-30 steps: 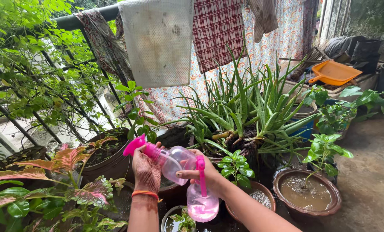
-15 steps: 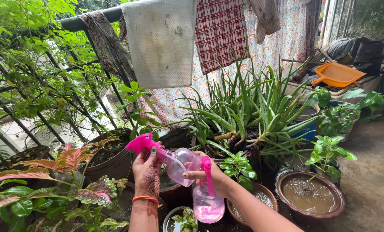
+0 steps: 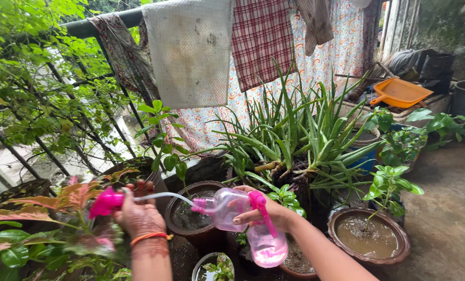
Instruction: The person uses a pink spray bottle to water several potted plants, including an aloe vera plant, on a balcony.
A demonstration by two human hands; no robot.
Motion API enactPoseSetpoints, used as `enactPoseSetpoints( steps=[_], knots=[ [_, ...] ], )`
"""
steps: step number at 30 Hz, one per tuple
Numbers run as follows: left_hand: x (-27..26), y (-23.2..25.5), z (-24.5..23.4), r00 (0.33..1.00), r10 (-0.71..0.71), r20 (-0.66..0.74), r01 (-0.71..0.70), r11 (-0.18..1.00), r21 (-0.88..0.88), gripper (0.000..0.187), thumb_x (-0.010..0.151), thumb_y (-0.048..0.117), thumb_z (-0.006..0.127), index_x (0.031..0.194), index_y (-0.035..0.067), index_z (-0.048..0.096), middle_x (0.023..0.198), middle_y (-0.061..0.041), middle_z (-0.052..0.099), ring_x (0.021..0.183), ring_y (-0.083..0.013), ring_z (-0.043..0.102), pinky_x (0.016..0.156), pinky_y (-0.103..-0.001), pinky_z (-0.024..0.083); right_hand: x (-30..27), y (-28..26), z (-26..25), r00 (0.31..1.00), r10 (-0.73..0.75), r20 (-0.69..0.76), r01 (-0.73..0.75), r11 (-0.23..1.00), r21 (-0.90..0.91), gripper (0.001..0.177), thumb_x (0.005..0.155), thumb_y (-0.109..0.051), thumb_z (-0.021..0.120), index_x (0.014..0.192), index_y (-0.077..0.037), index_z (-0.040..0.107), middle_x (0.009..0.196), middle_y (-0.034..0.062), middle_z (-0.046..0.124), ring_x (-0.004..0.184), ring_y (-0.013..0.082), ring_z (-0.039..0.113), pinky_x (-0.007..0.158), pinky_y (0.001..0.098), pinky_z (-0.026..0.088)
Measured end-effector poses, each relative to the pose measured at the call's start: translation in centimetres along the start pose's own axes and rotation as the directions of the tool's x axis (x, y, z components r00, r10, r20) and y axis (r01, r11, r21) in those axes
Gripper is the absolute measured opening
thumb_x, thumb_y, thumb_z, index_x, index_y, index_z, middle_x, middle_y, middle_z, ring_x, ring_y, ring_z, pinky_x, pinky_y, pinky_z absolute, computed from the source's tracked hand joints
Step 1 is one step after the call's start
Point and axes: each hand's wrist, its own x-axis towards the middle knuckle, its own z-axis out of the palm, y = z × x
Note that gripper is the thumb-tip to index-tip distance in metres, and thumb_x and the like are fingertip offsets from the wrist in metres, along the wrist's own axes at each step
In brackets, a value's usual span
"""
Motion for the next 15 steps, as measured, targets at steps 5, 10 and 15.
enactPoseSetpoints(
  steps=[5, 10, 15],
  knots=[
    [2.7, 0.7, -1.2, 0.98, 0.001, 0.2, 0.033, 0.985, -0.169, 0.013, 0.104, 0.004, 0.061, 0.112, 0.014, 0.065, 0.098, -0.007, 0.065, 0.087, -0.0212, 0.069, 0.087, -0.046, 0.063, -0.5, 0.0, -1.7, 0.999, 0.019, -0.029, -0.021, 0.998, -0.065, 0.099, 0.063, -0.01, 0.091, 0.149, -0.017, 0.042, 0.126, 0.0033, 0.07, 0.108, 0.0157, 0.068, 0.08, 0.0299, 0.058],
    [7.3, 1.5, -3.6, 0.974, -0.059, 0.221, 0.115, 0.961, -0.252, 0.012, 0.11, 0.011, 0.058, 0.116, 0.016, 0.067, 0.098, -0.005, 0.065, 0.087, -0.0168, 0.065, 0.091, -0.045, 0.061, -1.2, -0.1, -3.3, 0.998, 0.038, -0.044, -0.038, 0.999, 0.006, 0.098, 0.066, -0.012, 0.09, 0.152, -0.018, 0.042, 0.123, 0.0041, 0.071, 0.101, 0.0141, 0.066, 0.075, 0.0279, 0.055],
    [11.4, 4.3, -6.4, 0.987, -0.029, 0.159, 0.08, 0.942, -0.326, 0.013, 0.113, 0.008, 0.059, 0.125, 0.007, 0.065, 0.103, -0.01, 0.067, 0.091, -0.0219, 0.067, 0.092, -0.046, 0.062, -1.7, -0.1, -4.4, 0.998, -0.007, -0.068, 0.006, 1.0, -0.01, 0.095, 0.066, -0.016, 0.088, 0.15, -0.015, 0.044, 0.124, 0.0063, 0.071, 0.093, 0.0102, 0.069, 0.066, 0.0243, 0.055]
  ],
)
